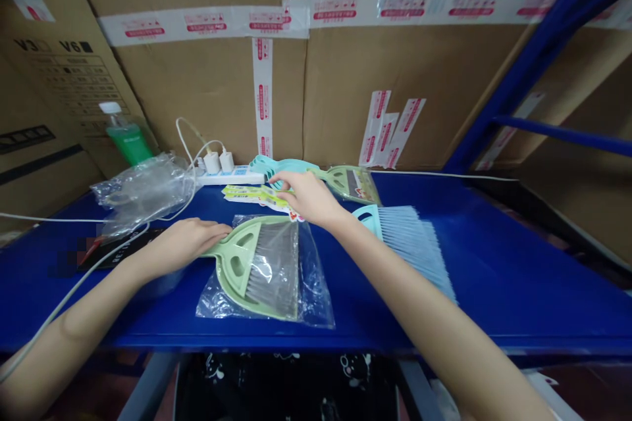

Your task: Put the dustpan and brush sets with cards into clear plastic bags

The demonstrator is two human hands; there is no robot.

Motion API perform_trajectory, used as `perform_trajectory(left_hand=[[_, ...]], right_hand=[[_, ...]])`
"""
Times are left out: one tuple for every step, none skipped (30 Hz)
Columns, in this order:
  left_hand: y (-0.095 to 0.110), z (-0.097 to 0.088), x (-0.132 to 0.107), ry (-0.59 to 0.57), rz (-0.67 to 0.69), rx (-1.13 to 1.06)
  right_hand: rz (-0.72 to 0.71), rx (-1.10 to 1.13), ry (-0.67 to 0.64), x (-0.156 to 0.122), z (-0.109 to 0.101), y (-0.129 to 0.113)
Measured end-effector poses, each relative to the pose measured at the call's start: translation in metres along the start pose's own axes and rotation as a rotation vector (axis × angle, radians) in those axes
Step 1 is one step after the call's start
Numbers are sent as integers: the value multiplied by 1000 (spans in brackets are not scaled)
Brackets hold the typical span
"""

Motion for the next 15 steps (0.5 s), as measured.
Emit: perform_trajectory(left_hand=[[0,-1,0,-4,-4,2],[1,-1,-1,-7,-7,6],[2,-2,-1,-11,-10,13],[2,-2,-1,-15,-12,22],[2,-2,-1,-19,-14,31],[3,-2,-2,-20,-16,41],[3,-2,-2,-21,-17,48],[3,-2,-2,-22,-20,55],[3,-2,-2,-24,-24,60],[3,-1,-2,-28,-31,63],[3,-1,-2,-34,-37,64],[3,-1,-3,-39,-42,63],[3,-1,-3,-40,-45,61],[4,-1,-3,-39,-45,59],[4,-2,-3,-37,-45,58]], right_hand=[[-39,23,-2,9,1,-5],[-76,59,-20,19,3,-10],[-99,99,-36,29,5,-14],[-111,119,-52,39,8,-17],[-108,112,-69,49,12,-18],[-99,82,-92,59,17,-19],[-92,20,-118,67,23,-19],[-78,-61,-154,74,30,-18],[-71,-90,-173,80,35,-17],[-63,-118,-185,85,40,-15],[-51,-147,-191,88,44,-13],[-39,-176,-194,90,48,-12],[-27,-208,-194,91,50,-11],[-18,-242,-190,91,52,-11],[-14,-276,-182,91,52,-11]])
Point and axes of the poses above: each hand's wrist, its own x-axis towards the middle knuckle, its own z-axis out of the palm, y = z × x, the point moved 5 cm from there along x, towards the middle knuckle, and after that the axes turned 14 degrees about -y, right-handed, at the moved point
